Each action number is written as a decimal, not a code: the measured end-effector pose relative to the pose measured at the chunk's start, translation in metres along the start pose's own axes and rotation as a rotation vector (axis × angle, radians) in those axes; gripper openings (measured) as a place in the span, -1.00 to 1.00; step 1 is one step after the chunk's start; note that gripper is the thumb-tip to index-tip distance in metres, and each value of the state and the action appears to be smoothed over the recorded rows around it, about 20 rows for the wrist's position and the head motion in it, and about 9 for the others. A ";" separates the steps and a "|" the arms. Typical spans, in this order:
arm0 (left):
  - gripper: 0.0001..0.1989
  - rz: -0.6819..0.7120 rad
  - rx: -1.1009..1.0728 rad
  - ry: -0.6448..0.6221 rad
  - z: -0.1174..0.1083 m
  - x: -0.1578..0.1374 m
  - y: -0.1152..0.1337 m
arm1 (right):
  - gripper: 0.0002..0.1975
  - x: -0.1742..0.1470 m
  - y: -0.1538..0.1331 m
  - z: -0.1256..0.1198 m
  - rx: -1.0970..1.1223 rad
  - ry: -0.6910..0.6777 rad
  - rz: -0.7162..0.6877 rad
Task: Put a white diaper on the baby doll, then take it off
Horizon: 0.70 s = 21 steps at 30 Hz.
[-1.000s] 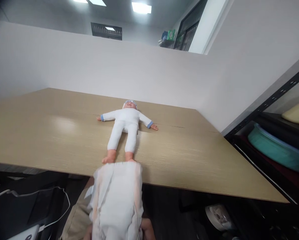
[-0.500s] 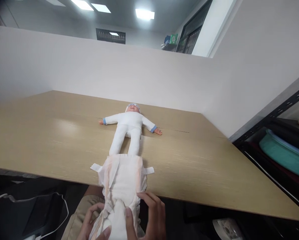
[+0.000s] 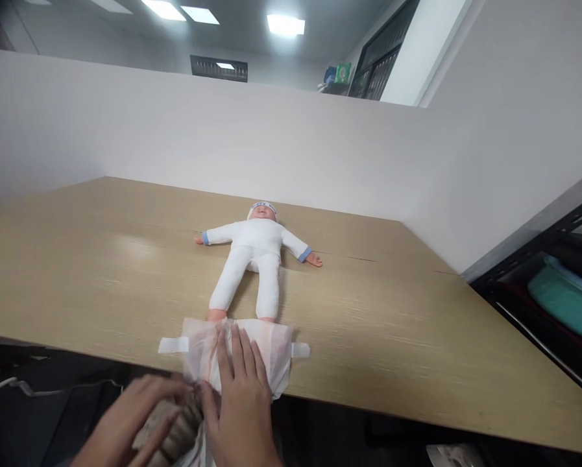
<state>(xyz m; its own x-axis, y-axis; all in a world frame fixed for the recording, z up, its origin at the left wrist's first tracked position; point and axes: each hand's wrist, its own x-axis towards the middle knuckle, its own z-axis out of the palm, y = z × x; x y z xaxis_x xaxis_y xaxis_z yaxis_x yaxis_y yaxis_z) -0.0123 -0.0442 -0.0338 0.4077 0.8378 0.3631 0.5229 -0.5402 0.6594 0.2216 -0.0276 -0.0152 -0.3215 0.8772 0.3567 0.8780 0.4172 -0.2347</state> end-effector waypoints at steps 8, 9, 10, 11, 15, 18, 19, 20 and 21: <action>-0.14 0.507 0.678 -0.218 -0.055 0.197 -0.024 | -0.21 -0.001 -0.004 -0.001 -0.036 0.019 0.004; 0.03 0.569 0.724 -0.285 -0.050 0.214 -0.025 | -0.20 -0.001 -0.004 -0.001 -0.037 0.019 0.003; 0.16 0.632 0.756 -0.344 -0.044 0.227 -0.026 | -0.19 -0.001 -0.004 0.000 -0.038 0.019 0.004; 0.23 0.693 0.775 -0.386 -0.037 0.237 -0.027 | -0.18 -0.002 -0.004 0.001 -0.039 0.020 0.007; 0.23 0.832 0.803 -0.441 -0.017 0.253 -0.030 | -0.17 -0.004 -0.003 0.006 -0.032 0.022 0.015; 0.26 0.856 0.750 -0.442 -0.013 0.253 -0.033 | -0.18 -0.006 -0.001 0.005 -0.017 0.026 -0.005; 0.27 0.866 0.719 -0.441 -0.013 0.253 -0.033 | -0.20 -0.006 0.000 0.005 -0.011 0.032 -0.011; 0.29 0.877 0.688 -0.448 -0.013 0.253 -0.033 | -0.22 -0.007 0.001 0.004 -0.004 0.037 -0.016; 0.30 0.887 0.657 -0.468 -0.014 0.253 -0.032 | -0.24 -0.007 0.002 0.004 0.002 0.043 -0.016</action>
<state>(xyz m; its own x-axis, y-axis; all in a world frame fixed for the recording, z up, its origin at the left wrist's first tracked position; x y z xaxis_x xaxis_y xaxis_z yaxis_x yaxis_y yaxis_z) 0.0637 0.1858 0.0464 0.9807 0.1172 0.1563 0.1491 -0.9660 -0.2113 0.2241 -0.0321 -0.0217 -0.3200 0.8591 0.3994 0.8719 0.4320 -0.2306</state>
